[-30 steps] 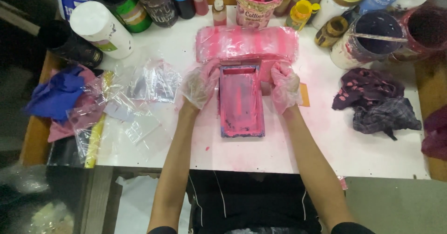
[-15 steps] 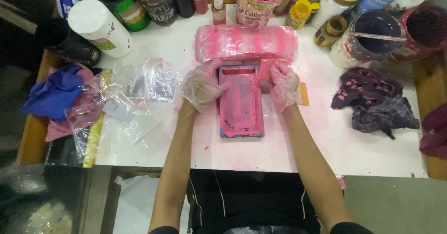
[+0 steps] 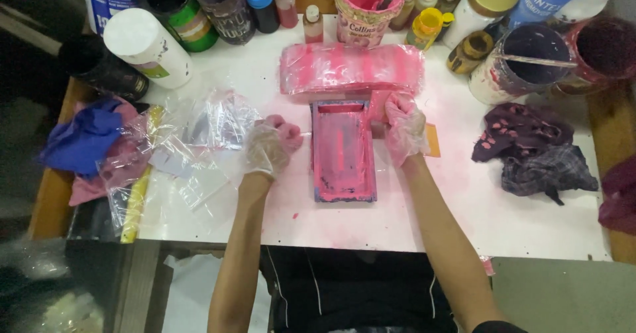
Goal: Preparing and cleaning a screen printing frame with pink ink on a workbench
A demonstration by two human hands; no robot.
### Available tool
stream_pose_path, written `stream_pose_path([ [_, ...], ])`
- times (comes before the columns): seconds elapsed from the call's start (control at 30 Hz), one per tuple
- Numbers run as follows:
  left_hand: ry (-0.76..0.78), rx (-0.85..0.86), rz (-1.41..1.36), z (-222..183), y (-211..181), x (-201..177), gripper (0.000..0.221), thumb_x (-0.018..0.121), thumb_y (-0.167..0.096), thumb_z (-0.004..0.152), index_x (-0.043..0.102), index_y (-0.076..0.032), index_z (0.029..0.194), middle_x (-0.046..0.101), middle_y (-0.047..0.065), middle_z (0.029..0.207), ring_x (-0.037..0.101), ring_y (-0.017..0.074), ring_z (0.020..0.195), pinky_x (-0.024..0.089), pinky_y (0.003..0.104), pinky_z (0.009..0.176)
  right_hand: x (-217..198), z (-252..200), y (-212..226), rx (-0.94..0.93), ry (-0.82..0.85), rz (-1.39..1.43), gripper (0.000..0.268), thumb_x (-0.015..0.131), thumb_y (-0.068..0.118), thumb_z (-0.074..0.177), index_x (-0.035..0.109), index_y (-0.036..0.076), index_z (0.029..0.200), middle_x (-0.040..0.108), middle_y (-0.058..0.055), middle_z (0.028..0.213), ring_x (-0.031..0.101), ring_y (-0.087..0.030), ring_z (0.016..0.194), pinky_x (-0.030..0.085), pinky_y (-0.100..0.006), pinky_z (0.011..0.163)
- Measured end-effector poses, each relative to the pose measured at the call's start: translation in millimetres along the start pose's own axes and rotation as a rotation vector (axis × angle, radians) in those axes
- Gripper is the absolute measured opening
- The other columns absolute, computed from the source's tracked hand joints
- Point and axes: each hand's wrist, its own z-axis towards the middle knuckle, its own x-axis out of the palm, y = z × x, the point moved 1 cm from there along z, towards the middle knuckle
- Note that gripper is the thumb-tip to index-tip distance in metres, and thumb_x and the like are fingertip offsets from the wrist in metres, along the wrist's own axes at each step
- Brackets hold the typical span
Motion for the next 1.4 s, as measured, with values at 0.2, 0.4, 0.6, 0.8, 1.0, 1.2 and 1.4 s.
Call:
stream_pose_path([
  [0.2, -0.112, -0.209, -0.386, 56.3, 15.6, 79.5, 0.025, 0.059, -0.053, 0.098, 0.072, -0.032, 0.095, 0.058, -0.006, 0.127, 0.053, 0.0270, 0.127, 0.054, 0.041, 0.098, -1.5, -2.4, -0.5, -0.023, 0.035, -0.039, 0.015, 0.078, 0.027, 0.088, 0.072, 0.024, 0.074, 0.061, 0.000, 0.071, 0.054, -0.010, 0.069, 0.047, -0.028, 0.060],
  [0.4, -0.196, -0.255, -0.450, 59.3, 21.3, 82.1, 0.027, 0.053, -0.050, 0.103, 0.069, -0.029, 0.097, 0.060, -0.004, 0.127, 0.057, 0.0272, 0.122, 0.057, 0.042, 0.094, -0.9, -0.1, 0.2, -0.054, 0.034, -0.067, 0.017, 0.078, 0.027, 0.089, 0.071, 0.024, 0.074, 0.061, 0.000, 0.071, 0.055, -0.010, 0.069, 0.047, -0.028, 0.062],
  [0.6, -0.280, -0.271, -0.594, 32.4, 8.7, 35.6, 0.033, 0.048, -0.022, 0.102, 0.060, -0.030, 0.131, 0.059, 0.000, 0.133, 0.061, 0.0296, 0.121, 0.055, 0.040, 0.100, 0.3, 3.2, 0.8, -0.088, 0.044, -0.091, 0.018, 0.078, 0.028, 0.089, 0.070, 0.025, 0.073, 0.061, 0.001, 0.071, 0.055, -0.010, 0.070, 0.047, -0.028, 0.064],
  [0.8, -0.212, -0.248, -0.496, 48.9, -26.8, -10.2, 0.047, 0.055, -0.027, 0.092, 0.056, -0.030, 0.139, 0.052, 0.004, 0.142, 0.058, 0.0354, 0.124, 0.048, 0.039, 0.111, -0.5, 0.9, -3.4, -0.110, 0.073, -0.127, 0.020, 0.078, 0.029, 0.089, 0.069, 0.025, 0.072, 0.061, 0.001, 0.071, 0.055, -0.009, 0.070, 0.047, -0.029, 0.065],
  [1.0, -0.605, -0.275, -0.652, 62.3, -36.8, 2.1, 0.040, 0.049, -0.051, 0.102, 0.055, -0.041, 0.139, 0.073, 0.005, 0.119, 0.071, 0.0310, 0.106, 0.054, 0.047, 0.097, -2.3, 3.6, 2.7, -0.138, 0.065, -0.164, 0.022, 0.078, 0.030, 0.090, 0.068, 0.026, 0.071, 0.061, 0.002, 0.070, 0.055, -0.009, 0.071, 0.047, -0.029, 0.067],
  [1.2, -0.711, -0.176, -0.617, 86.1, -32.6, 31.5, 0.033, 0.046, -0.046, 0.105, 0.062, -0.036, 0.133, 0.072, 0.006, 0.122, 0.070, 0.0325, 0.108, 0.055, 0.046, 0.096, -1.1, 5.5, 2.6, -0.162, 0.097, -0.194, 0.023, 0.078, 0.031, 0.090, 0.067, 0.026, 0.070, 0.060, 0.002, 0.070, 0.055, -0.009, 0.071, 0.047, -0.029, 0.068],
  [1.4, -0.728, 0.003, -1.334, 70.5, -28.4, 29.7, 0.030, 0.046, -0.030, 0.109, 0.068, -0.021, 0.127, 0.067, -0.004, 0.093, 0.053, 0.0113, 0.069, 0.037, 0.023, 0.058, -5.2, 1.3, -4.6, -0.191, 0.116, -0.224, 0.025, 0.078, 0.031, 0.091, 0.066, 0.027, 0.069, 0.060, 0.002, 0.070, 0.055, -0.008, 0.072, 0.047, -0.029, 0.070],
])
